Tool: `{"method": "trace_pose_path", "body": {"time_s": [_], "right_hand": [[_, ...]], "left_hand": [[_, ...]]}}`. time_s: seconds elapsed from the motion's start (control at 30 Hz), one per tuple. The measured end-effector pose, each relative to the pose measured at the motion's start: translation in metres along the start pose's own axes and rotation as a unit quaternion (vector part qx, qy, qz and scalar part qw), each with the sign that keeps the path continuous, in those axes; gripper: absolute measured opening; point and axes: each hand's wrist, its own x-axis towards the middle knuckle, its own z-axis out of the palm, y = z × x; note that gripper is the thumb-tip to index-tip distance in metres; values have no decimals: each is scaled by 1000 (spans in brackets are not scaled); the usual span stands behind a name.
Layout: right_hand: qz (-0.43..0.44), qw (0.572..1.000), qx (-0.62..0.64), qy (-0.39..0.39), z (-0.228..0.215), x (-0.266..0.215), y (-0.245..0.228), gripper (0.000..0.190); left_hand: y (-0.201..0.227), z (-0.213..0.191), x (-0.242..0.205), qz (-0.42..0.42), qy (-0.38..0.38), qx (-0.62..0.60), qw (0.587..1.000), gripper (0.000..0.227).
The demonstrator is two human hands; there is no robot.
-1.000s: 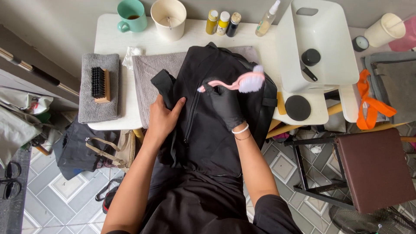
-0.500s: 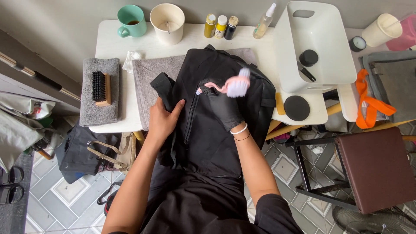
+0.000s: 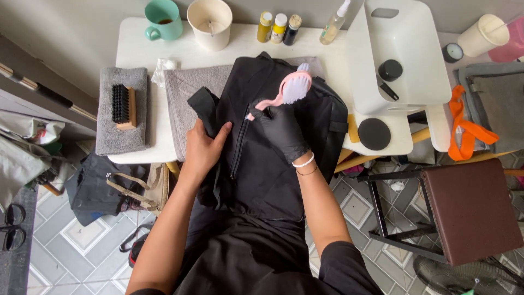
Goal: Scrubbing a black bag with a small pink brush to clean it.
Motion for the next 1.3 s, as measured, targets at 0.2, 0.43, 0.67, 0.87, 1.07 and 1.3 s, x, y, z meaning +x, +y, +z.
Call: {"method": "trace_pose_path", "body": {"time_s": [0.2, 0.43, 0.67, 0.87, 1.07, 1.3], "right_hand": [[1, 999, -5, -46, -14, -3, 2, 33], [209, 970, 118, 35, 14, -18, -10, 23], [259, 953, 143, 61, 2, -13, -21, 24], [221, 964, 145, 29, -3, -10, -15, 17], [170, 973, 156, 17, -9, -5, -20, 15], [131, 979, 157, -18, -20, -12, -13, 19]], "left_hand": [[3, 0, 2, 32, 14, -1, 999, 43], [0, 1, 2, 21, 1, 1, 1000, 43], [6, 0, 2, 17, 3, -2, 1000, 41], [12, -2, 2, 18, 5, 0, 1000, 42], [-5, 2, 3, 13, 2, -9, 1000, 41], [12, 0, -2, 22, 11, -6, 1000, 40]]}}
